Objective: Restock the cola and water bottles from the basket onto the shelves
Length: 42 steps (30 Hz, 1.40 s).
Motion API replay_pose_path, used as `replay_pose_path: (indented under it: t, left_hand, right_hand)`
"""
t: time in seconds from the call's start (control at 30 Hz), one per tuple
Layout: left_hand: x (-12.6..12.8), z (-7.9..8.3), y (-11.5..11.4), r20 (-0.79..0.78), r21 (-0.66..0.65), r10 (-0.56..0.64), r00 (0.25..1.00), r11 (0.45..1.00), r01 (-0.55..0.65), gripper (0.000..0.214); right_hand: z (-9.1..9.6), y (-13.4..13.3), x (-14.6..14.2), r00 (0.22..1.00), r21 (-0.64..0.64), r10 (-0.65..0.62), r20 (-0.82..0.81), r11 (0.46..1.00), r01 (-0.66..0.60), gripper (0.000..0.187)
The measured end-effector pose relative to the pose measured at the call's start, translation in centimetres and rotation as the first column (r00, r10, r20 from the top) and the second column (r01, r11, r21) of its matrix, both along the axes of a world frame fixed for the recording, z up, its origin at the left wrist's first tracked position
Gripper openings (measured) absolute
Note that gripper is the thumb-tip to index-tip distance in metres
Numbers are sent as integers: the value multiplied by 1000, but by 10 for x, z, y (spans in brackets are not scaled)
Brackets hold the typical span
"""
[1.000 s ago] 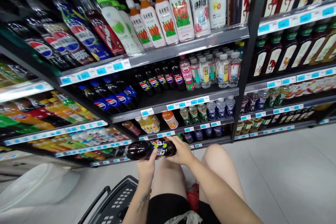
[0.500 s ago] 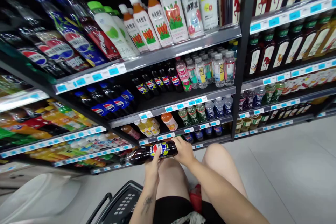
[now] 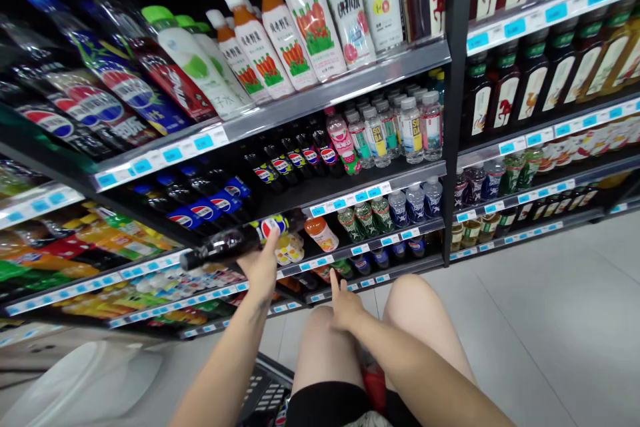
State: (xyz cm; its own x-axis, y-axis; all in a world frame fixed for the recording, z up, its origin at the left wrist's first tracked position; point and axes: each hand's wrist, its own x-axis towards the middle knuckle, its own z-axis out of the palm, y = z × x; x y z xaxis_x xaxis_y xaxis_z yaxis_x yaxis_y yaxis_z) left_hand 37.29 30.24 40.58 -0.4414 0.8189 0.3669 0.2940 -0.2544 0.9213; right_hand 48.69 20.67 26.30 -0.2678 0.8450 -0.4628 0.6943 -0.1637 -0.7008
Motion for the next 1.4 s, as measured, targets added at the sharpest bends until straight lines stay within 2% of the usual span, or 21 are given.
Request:
replay_pose_path:
  t: [0.07,0.17,0.27,0.33,0.5,0.7,0.77,0.9,0.97,1.1,1.2,1.3,1.4]
  left_hand:
    - [7,24,36,-128,79,-17,992,996,28,51]
    - [10,45,91,-327,141,8,945,989,40,64]
    - [11,53,131,-455,24,48,889,999,-42,71]
    - [13,55,146,-514,-84,56,856,990,-114,69]
    - [26,52,158,-653,-190,17,757,964,-185,68]
    - [29,36,181,-696,-217,-11,718,957,-195,81]
    - [24,30,197,-673,-212,-44,738,968,-135,79]
    - [12,16,231,-525,-143,-192,829,980,137,62]
    - [8,6,240,-455,-135,-230,860,973,189,60]
    - [12,-21,232,-475,-242,-172,863,968,60,78]
    - [24,-36,215,-518,-167,-20,855,983,-78,88]
    - [35,-40,207,-541,-116,107,834,973,-200,84]
    - [37,-35,213,-567,-167,89,819,961,-220,79]
  right_hand:
    - [1,0,-1,999,20,52,16,998,-53,148]
    - [2,0,-1,997,42,76,25,996,-77,144]
    - [2,0,0,996,56,79,32,995,-81,139]
    - [3,-1,2,995,58,94,35,994,-96,137]
    - [5,-2,4,990,70,131,41,989,-134,134]
    - [0,4,2,989,69,142,40,987,-144,131]
    - [-3,6,0,989,76,146,33,986,-148,130]
    - [-5,8,-1,983,76,175,59,981,-179,129]
    - [-6,10,-1,977,71,198,74,976,-203,127]
    - [-9,17,-3,971,62,221,87,972,-227,122]
    - [-11,23,-5,969,29,229,96,972,-232,125]
    - [-11,26,-7,964,33,249,90,967,-253,126]
    - [-13,27,-9,956,35,278,95,959,-282,121]
